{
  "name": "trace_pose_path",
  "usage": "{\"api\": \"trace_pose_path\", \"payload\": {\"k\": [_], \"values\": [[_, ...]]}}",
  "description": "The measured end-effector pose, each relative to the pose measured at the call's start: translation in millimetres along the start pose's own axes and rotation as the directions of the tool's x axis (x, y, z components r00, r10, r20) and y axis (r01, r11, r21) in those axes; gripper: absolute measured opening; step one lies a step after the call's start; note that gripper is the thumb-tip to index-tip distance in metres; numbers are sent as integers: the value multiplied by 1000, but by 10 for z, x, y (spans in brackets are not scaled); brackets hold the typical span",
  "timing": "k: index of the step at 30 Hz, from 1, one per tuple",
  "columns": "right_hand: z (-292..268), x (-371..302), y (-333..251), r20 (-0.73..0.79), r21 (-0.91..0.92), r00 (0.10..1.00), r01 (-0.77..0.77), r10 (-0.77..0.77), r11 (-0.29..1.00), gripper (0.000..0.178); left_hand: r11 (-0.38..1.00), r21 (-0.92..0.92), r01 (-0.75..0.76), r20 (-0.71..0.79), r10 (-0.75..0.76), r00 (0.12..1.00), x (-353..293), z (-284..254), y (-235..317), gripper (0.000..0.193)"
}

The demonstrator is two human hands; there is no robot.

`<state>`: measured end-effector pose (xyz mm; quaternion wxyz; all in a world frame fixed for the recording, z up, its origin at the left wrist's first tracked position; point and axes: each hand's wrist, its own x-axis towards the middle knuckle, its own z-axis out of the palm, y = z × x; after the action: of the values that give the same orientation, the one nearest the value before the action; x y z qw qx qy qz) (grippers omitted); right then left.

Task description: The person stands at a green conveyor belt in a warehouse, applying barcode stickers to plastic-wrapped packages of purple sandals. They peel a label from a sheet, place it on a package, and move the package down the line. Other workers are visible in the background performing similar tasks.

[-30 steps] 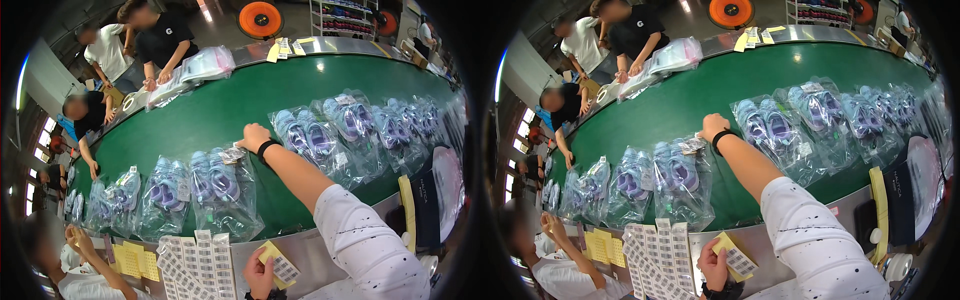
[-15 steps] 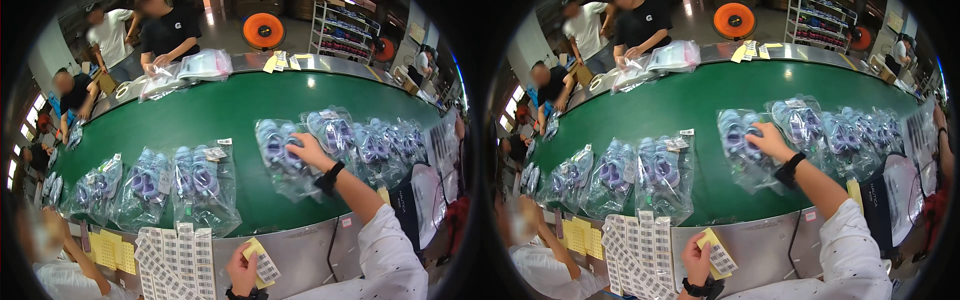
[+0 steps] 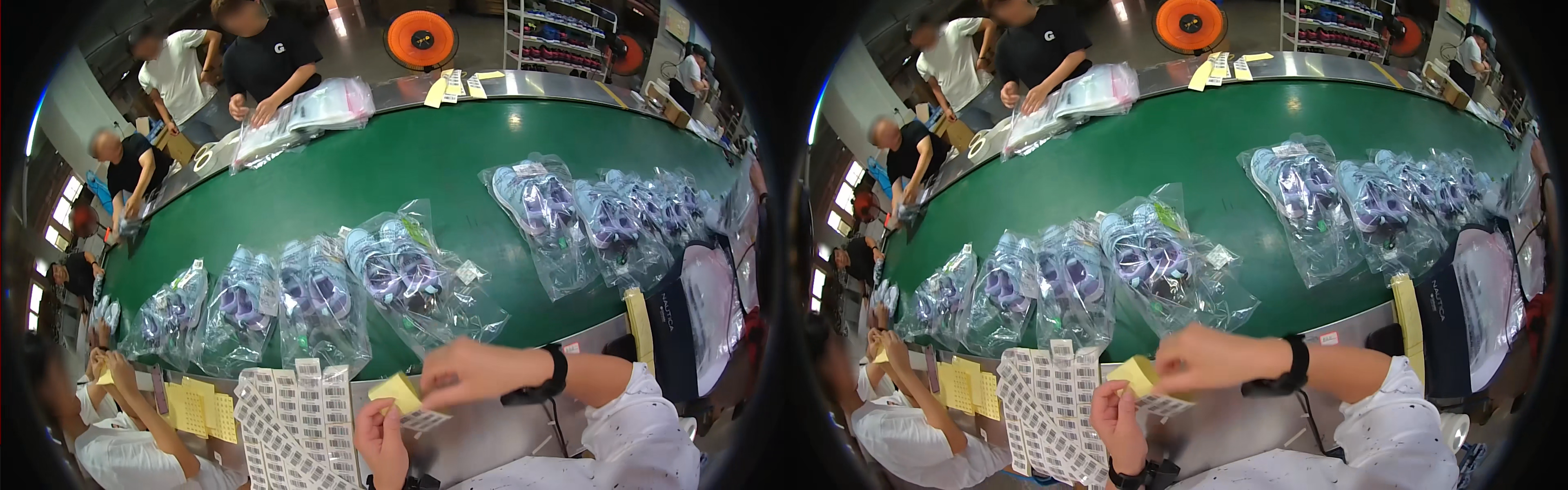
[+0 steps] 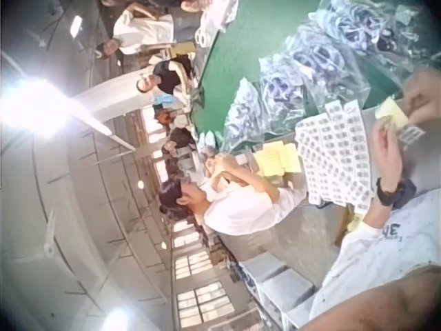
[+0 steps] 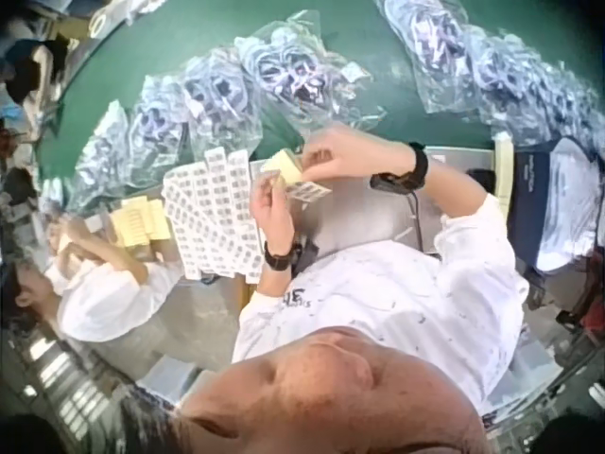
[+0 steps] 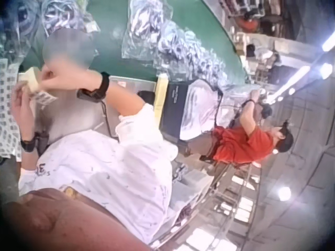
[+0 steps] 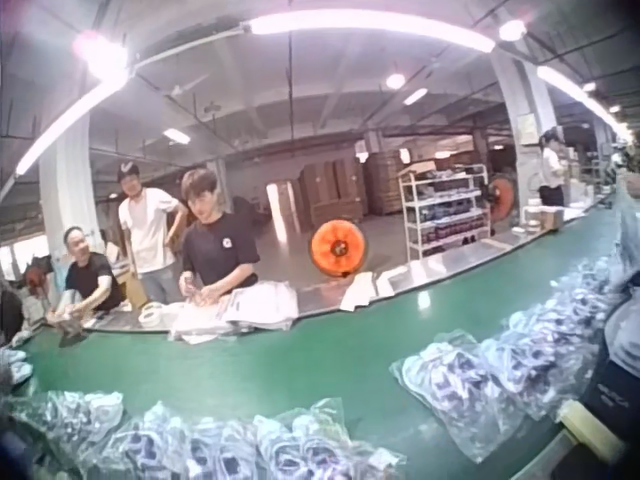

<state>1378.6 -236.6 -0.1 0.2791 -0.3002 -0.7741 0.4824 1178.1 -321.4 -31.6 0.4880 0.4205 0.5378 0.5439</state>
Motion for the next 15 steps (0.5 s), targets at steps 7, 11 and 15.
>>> {"api": "trace_pose_path", "payload": {"k": [7,11,15], "values": [[113,-229,68,-205,69,975,-78,90,995,17,994,95,-52,163,36,986,132,272,215,21],[120,-224,-69,-448,45,892,-49,64,998,10,991,121,-63,145,45,988,90,272,184,20],[41,-225,18,-392,-21,920,2,-11,1000,10,978,186,-99,216,57,975,95,267,99,26]]}}
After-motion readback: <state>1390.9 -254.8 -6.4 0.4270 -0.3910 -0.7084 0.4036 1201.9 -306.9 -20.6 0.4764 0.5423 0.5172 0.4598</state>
